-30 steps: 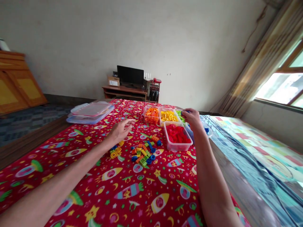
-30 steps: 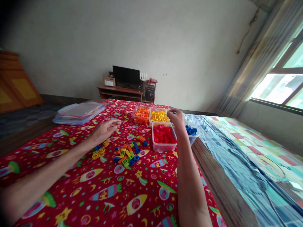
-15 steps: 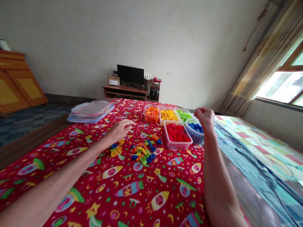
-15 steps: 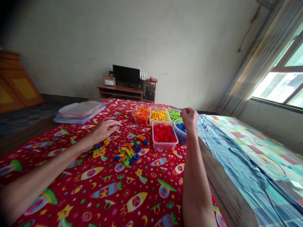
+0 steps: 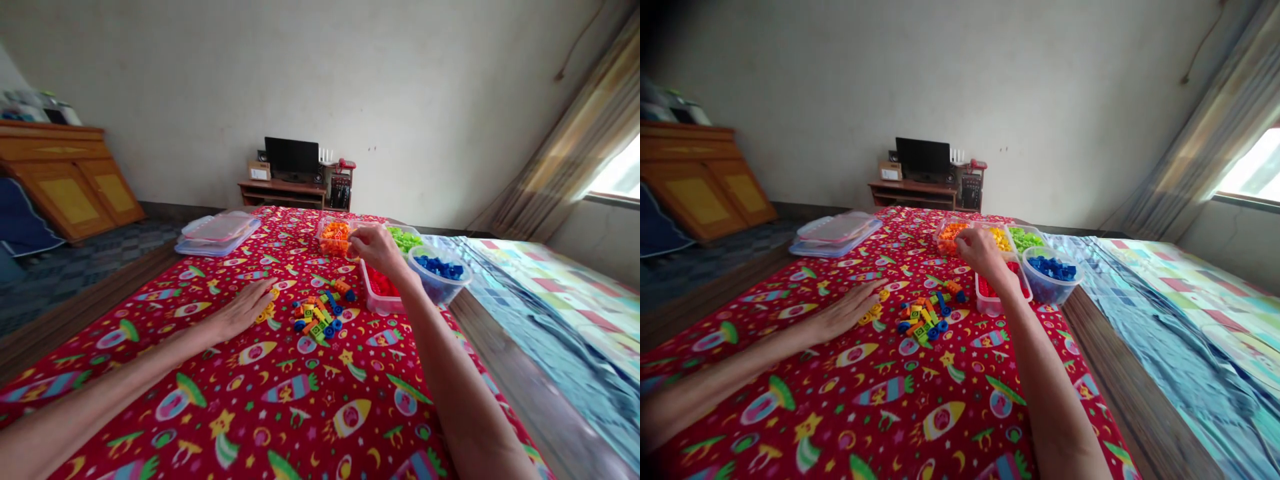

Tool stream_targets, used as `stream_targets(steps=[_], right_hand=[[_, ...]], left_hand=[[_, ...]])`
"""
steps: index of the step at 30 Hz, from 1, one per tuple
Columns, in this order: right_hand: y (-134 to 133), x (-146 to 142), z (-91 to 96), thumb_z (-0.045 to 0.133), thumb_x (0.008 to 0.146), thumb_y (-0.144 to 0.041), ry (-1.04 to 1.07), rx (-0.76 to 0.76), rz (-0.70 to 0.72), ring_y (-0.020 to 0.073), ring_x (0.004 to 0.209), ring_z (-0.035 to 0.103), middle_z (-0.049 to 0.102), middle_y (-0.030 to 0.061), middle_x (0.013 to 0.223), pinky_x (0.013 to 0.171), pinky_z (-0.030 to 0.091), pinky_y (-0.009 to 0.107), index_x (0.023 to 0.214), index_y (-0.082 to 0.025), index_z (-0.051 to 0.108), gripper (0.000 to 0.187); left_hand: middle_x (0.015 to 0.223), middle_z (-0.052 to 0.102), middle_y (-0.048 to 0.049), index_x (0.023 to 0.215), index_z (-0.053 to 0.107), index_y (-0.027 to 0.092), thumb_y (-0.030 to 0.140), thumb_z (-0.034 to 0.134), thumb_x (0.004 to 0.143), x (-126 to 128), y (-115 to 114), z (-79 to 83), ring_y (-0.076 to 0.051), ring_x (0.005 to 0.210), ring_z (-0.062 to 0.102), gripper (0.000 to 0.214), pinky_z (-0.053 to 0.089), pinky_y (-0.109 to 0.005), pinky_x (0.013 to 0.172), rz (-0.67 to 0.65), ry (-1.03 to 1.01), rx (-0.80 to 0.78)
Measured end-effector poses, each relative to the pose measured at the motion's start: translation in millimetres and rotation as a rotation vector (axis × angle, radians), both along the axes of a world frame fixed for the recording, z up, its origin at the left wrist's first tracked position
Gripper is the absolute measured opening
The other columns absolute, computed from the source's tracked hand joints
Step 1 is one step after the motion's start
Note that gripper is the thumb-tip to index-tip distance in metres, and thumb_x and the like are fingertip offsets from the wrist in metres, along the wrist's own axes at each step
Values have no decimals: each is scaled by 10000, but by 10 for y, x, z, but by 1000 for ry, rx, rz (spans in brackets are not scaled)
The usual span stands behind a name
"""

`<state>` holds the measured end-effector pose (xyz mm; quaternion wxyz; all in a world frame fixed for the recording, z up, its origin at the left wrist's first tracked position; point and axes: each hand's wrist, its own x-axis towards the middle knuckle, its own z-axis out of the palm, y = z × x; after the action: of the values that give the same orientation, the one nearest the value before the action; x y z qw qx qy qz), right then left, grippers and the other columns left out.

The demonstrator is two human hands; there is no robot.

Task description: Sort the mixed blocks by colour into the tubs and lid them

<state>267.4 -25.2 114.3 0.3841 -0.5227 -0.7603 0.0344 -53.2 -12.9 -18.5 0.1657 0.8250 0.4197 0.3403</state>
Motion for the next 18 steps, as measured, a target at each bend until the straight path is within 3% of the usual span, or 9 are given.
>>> stream_targets(steps=[2,5,8,11,15,18], right_hand=[[0,-33,2,473,774,-129,-32,4,6,100,572,543,653,25,612,607,364,207,656,-127,683,241],[-2,-82,-7,478,782,-137,-49,12,-12,99,563,528,648,28,615,574,331,205,700,-122,702,239],[-17,-123,-27,484,797,-151,-75,20,1,100,559,526,646,28,615,562,316,204,726,-125,711,239],[-27,-136,-50,489,798,-149,-86,27,16,101,572,536,652,24,619,570,317,202,751,-131,718,234],[-3,-137,-77,484,801,-148,-98,23,3,104,587,545,666,28,638,587,325,202,760,-137,719,238],[20,-150,-97,485,807,-155,-125,21,-4,108,601,548,675,33,659,598,329,205,753,-147,715,236]], left_hand=[[1365,526,-72,1361,452,271,513,421,884,47,-163,-1,-265,1277,458,536,363,-424,1056,31,79,-75],[1486,365,-89,1454,274,264,517,366,918,322,-358,39,-273,1359,339,600,319,-444,1087,20,175,-126],[1541,235,-114,1483,174,259,553,406,898,689,-482,65,-297,1402,228,695,282,-458,1105,-124,252,-26],[1562,144,-127,1474,216,275,643,501,805,993,-549,93,-367,1416,117,815,157,-585,1113,-243,336,166],[1511,321,-55,1355,440,351,561,506,848,1248,-541,157,-348,1401,182,553,68,-640,1102,-399,440,362],[1405,483,-46,1246,563,320,409,485,901,1359,-429,202,-301,1361,297,365,83,-607,1119,-408,473,412]])
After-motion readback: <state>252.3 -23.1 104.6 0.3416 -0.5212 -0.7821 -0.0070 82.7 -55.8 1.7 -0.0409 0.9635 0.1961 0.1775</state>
